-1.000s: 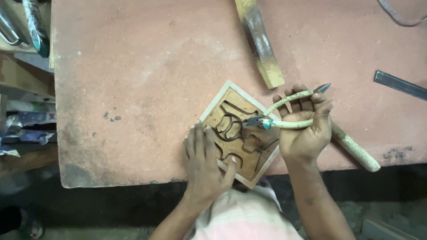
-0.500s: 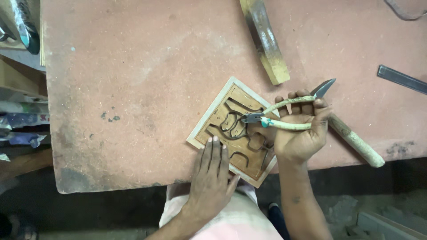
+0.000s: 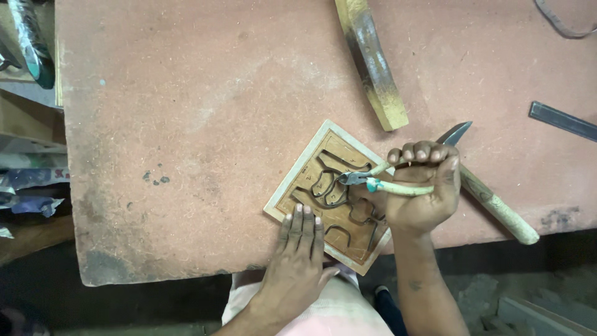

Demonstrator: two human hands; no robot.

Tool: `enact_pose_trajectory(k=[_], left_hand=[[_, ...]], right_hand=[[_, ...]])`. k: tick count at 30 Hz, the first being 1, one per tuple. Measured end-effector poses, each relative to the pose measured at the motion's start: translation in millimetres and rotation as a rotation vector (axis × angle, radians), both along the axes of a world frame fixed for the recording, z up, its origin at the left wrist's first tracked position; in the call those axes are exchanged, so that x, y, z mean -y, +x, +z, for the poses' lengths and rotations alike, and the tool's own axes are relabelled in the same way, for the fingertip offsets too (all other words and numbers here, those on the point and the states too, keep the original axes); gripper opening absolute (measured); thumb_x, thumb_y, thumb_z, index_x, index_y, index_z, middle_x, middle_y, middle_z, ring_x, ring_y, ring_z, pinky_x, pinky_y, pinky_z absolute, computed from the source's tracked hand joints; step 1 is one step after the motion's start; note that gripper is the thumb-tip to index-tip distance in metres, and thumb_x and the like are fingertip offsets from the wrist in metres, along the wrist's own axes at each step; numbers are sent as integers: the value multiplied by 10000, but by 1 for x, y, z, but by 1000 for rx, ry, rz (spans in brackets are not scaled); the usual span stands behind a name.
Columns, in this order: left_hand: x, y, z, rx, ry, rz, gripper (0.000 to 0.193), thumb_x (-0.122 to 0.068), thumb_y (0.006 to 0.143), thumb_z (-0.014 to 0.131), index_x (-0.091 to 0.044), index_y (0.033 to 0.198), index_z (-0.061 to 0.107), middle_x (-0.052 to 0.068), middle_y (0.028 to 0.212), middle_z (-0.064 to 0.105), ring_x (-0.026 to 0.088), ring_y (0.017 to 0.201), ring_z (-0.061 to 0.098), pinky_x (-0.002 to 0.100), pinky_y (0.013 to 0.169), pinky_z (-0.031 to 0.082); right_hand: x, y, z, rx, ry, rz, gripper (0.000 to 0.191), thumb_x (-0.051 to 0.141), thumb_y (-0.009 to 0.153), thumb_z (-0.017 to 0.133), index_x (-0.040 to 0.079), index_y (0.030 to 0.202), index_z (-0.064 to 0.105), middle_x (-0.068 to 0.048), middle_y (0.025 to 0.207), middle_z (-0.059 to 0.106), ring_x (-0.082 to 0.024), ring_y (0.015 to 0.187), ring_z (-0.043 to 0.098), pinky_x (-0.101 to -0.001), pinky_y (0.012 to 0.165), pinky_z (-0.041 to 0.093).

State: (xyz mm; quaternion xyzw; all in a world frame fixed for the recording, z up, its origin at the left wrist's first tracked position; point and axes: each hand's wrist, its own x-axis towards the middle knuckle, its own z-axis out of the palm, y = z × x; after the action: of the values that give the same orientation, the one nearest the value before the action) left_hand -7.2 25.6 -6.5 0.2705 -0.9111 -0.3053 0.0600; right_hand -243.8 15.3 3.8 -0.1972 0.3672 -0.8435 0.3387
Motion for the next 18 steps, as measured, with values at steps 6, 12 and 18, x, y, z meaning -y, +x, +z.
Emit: enact_pose_trajectory(k=[6,12,18], left_hand=[[-3,-2,0,-19,-26,28,940,-455,847,719,236,1389,384,503,1470,295,608,1439,225,627,1177,155],[-2,3,4,-72,-125,74,752,-341,899,704,188,1381,469,431,1468,395,535,1451,304,612,1183,254],[-16,0,23,-217,-142,196,524,-242,916,715,75,1311,580,281,1390,546,471,1365,448,567,1114,404]], right_hand=[[11,5,10,-62,-12,57,333,395,1176,502,76,1081,506,-63,1013,522,-184,908,493,-389,875,454],[0,-31,38,-212,-71,133,294,364,1191,501,79,1199,572,-100,1015,637,-203,883,622,-385,803,553],[27,-89,58,-1155,677,103,116,135,1126,605,33,1117,660,-77,928,655,-238,809,603,-389,714,487]])
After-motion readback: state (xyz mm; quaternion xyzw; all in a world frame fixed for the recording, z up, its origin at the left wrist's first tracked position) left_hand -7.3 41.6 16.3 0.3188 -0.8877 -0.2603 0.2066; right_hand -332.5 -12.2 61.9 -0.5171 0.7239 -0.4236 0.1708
